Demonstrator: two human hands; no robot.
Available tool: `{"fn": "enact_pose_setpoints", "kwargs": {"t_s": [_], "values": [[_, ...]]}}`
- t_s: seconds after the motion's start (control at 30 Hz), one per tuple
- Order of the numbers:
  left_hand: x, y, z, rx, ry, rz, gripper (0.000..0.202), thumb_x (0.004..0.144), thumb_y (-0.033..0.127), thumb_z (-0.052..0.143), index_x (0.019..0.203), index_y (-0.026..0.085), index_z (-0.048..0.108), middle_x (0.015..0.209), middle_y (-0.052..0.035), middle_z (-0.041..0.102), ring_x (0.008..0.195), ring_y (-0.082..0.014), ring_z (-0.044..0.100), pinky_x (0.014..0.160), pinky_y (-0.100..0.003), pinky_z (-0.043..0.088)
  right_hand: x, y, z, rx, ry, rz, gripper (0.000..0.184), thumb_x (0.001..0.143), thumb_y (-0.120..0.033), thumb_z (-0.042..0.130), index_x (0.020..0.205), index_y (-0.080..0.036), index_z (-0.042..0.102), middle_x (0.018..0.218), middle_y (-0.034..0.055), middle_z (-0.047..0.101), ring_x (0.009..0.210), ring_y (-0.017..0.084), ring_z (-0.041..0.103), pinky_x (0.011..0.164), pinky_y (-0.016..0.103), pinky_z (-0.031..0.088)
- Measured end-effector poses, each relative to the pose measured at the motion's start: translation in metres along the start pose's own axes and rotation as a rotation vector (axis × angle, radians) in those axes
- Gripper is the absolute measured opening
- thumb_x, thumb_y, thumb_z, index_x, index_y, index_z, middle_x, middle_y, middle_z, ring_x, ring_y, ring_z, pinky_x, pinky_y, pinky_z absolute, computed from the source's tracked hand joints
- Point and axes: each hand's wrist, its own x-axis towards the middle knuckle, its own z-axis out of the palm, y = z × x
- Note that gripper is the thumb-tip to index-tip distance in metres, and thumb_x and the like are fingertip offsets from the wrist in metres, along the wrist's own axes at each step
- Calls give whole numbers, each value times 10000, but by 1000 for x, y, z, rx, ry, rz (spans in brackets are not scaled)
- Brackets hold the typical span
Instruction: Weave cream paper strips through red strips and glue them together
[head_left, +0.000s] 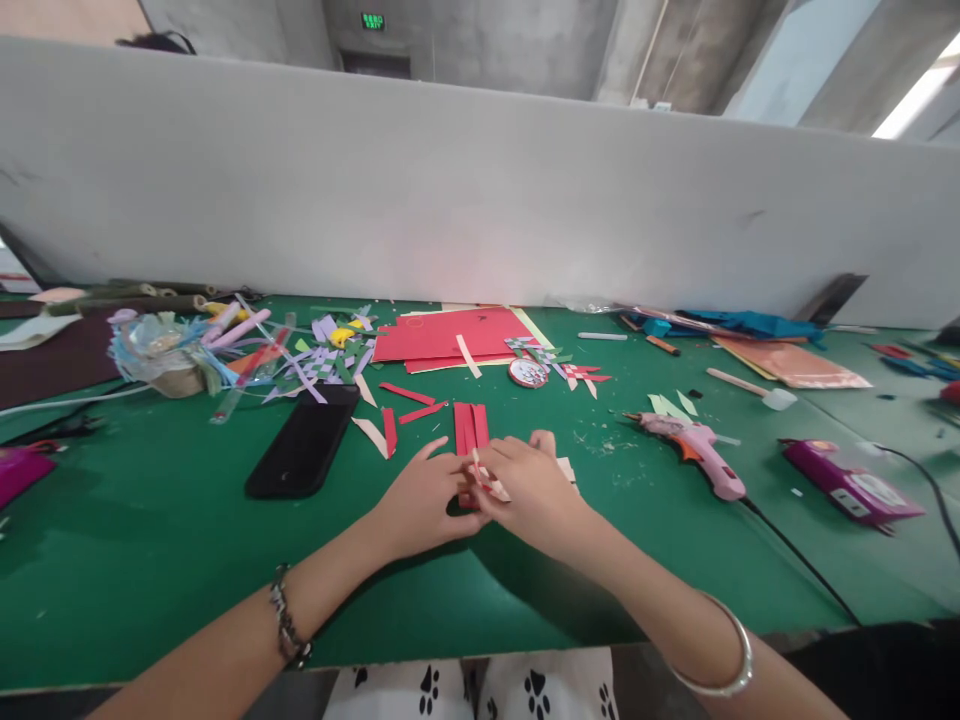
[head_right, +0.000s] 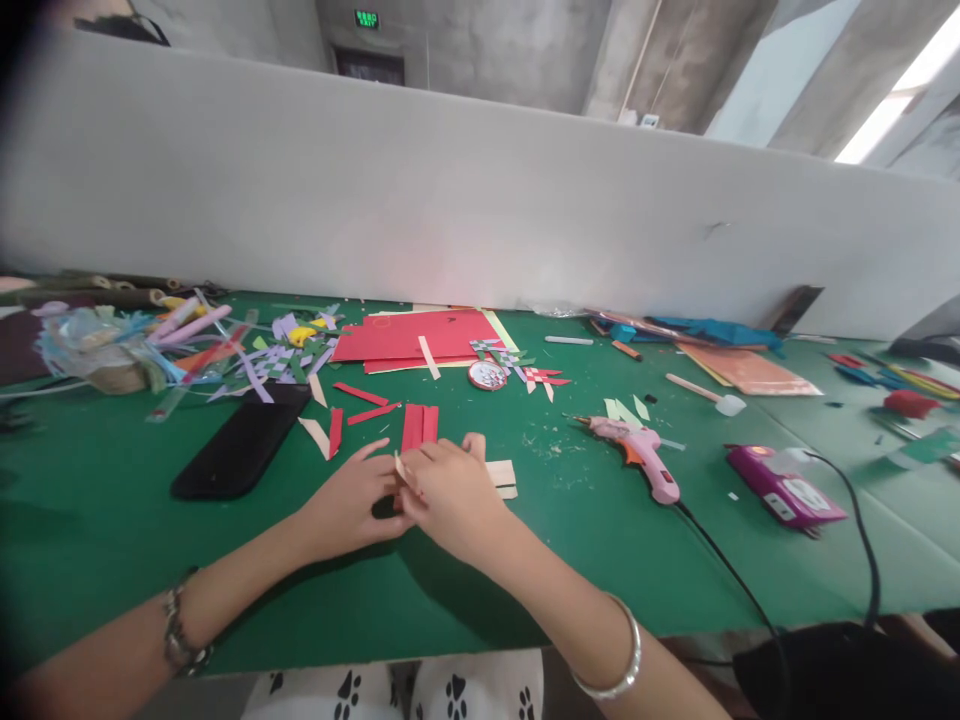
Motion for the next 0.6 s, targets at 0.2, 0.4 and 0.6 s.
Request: {"fn": "enact_pose_setpoints", "kwargs": {"t_s": [0.2, 0.4, 0.6], "values": [[-4, -3, -1, 63, -27, 116, 80, 764, 218, 499, 776, 194, 574, 831, 18, 619, 804, -141, 578, 968, -416, 293, -12, 22, -14, 111, 111, 241, 180, 760, -153, 415, 818, -225, 569, 575, -57, 547, 507, 90, 457, 694, 321, 242], [-8, -5, -1, 262, -63, 291, 206, 778, 213, 481, 958, 165, 569, 951, -59, 617, 849, -192, 573, 852, -358, 411, -36, 46, -23, 327, 159, 369, 132, 747, -265, 429, 786, -212, 543, 562, -38, 531, 540, 127, 489, 577, 258, 350], [-12, -6, -1, 350, -34, 376, 265, 804, 242, 459, 1036, 158, 554, 964, -73, 623, 849, -197, 579, 826, -341, 427, -49, 57, -16, 317, 166, 374, 135, 750, -257, 432, 774, -193, 549, 679, 5, 586, 590, 125, 515, 567, 240, 404]]}}
